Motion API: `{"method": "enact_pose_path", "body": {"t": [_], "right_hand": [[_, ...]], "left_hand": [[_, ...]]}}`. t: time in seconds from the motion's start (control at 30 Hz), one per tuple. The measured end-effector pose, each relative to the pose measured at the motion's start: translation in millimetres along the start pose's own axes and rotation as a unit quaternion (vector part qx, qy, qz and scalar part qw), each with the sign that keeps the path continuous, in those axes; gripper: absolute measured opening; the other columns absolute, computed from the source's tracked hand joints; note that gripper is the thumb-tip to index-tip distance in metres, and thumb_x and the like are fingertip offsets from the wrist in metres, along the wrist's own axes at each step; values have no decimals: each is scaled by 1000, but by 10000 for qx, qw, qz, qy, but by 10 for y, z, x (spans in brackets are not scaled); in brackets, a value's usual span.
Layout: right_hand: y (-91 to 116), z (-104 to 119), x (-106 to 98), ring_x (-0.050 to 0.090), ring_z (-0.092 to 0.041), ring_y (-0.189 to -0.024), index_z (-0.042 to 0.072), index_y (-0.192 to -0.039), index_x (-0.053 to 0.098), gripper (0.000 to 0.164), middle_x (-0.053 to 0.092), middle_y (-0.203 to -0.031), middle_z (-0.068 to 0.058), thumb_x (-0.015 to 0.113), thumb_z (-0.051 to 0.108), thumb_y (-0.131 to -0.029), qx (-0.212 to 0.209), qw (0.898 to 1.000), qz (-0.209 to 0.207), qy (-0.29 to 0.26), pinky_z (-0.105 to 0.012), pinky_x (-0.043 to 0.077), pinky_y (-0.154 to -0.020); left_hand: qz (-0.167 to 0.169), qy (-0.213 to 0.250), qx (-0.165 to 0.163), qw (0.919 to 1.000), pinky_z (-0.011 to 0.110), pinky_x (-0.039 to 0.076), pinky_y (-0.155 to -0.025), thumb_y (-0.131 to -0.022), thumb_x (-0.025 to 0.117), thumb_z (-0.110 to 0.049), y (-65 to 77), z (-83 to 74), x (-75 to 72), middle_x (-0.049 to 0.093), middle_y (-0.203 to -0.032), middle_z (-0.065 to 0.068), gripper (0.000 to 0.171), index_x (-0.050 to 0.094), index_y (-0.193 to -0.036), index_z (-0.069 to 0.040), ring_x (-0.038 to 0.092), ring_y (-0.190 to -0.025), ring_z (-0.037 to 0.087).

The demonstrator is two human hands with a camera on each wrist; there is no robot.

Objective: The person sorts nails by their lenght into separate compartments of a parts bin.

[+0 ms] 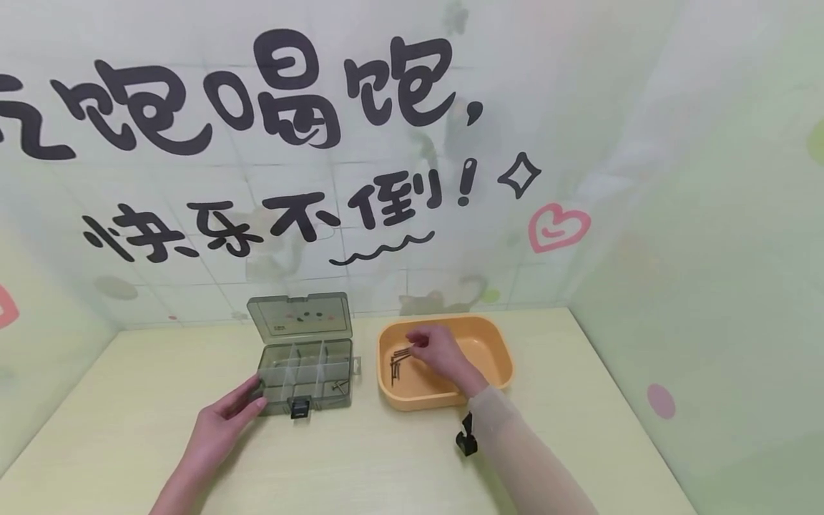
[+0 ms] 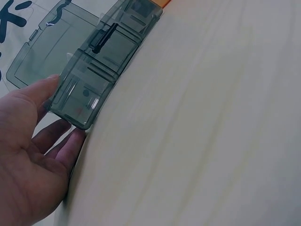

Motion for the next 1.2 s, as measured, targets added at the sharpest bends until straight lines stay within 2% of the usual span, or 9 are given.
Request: {"method": "enact_pose_path", "body": {"t": [0.1, 0.37, 0.57, 0.63, 0.7, 0.83, 0.9, 1.0, 1.2], "right_hand": [[-10, -20, -17, 70, -32, -104, -4, -118, 72, 29, 73, -114, -19, 74, -4, -89, 13, 10000, -26, 69, -41, 60, -92], [-8, -64, -3, 70, -31, -101, -5, -113, 74, 25, 74, -109, -18, 72, -8, -88, -86, 9996, 84, 260, -41, 61, -90], [-19, -14, 59, 70, -27, -101, 1, -105, 78, 22, 77, -104, -10, 73, -8, -86, -210, 9979, 473, 388, -42, 59, -93], [-21, 2, 86, 69, -25, -102, 3, -105, 79, 22, 77, -104, -8, 72, -8, -87, -247, 9967, 658, 400, -42, 59, -94], [-21, 10, 111, 69, -24, -103, 4, -106, 80, 22, 77, -105, -7, 72, -7, -88, -290, 9952, 813, 456, -42, 59, -94], [-13, 24, 146, 69, -21, -102, 6, -108, 80, 22, 77, -106, -4, 73, -4, -89, -351, 9929, 1023, 502, -40, 59, -93], [-7, 29, 162, 68, -20, -100, 6, -108, 79, 23, 77, -105, -3, 73, -4, -89, -390, 9920, 1085, 512, -39, 59, -92], [1, 41, 190, 67, -17, -96, 7, -108, 80, 25, 77, -105, -1, 73, -4, -87, -522, 9901, 1193, 516, -35, 59, -88], [-3, 79, 261, 62, -12, -87, 10, -104, 82, 24, 77, -101, 1, 74, -4, -85, -905, 9827, 1366, 866, -27, 57, -79]], "left_hand": [[-10, 23, 29, 10000, 30, 41, -109, -101, 68, -36, 2, 0, -1, 43, -156, 15, 63, 47, -154, -10, 47, -140, 36], [-3, 25, 86, 10000, 38, 41, -111, -101, 68, -35, 0, 0, -13, 43, -155, 18, 62, 47, -153, -9, 47, -139, 38], [-50, 76, 68, 9999, 15, 42, -102, -100, 70, -34, -4, 10, -17, 46, -153, 18, 62, 48, -153, -9, 49, -138, 37], [-56, 93, 51, 9999, 12, 40, -101, -100, 70, -33, -2, 11, -15, 46, -153, 18, 62, 48, -153, -9, 49, -138, 37], [-61, 87, 33, 9999, 16, 41, -103, -100, 70, -33, -2, 11, -12, 46, -154, 18, 62, 48, -153, -9, 49, -138, 37], [-72, 94, 11, 9999, 34, 42, -110, -100, 69, -33, -3, 23, -8, 45, -154, 18, 62, 48, -153, -9, 48, -139, 37], [-74, 101, 6, 9999, 39, 41, -111, -100, 69, -33, 2, 29, -9, 45, -154, 18, 62, 48, -153, -10, 48, -139, 37], [-67, 110, 4, 9999, 40, 40, -112, -101, 69, -33, 9, 30, -8, 45, -154, 18, 61, 48, -153, -10, 48, -139, 37], [-68, 89, 27, 9999, 40, 40, -112, -101, 69, -32, 16, 21, -10, 45, -154, 18, 60, 48, -153, -10, 48, -139, 37]]}}
Point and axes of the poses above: each hand's wrist, its own y-axis away from the middle knuckle, its own x-axis out of the palm, z = x × y, the point moved 5 cm from there along -y, towards the middle knuckle
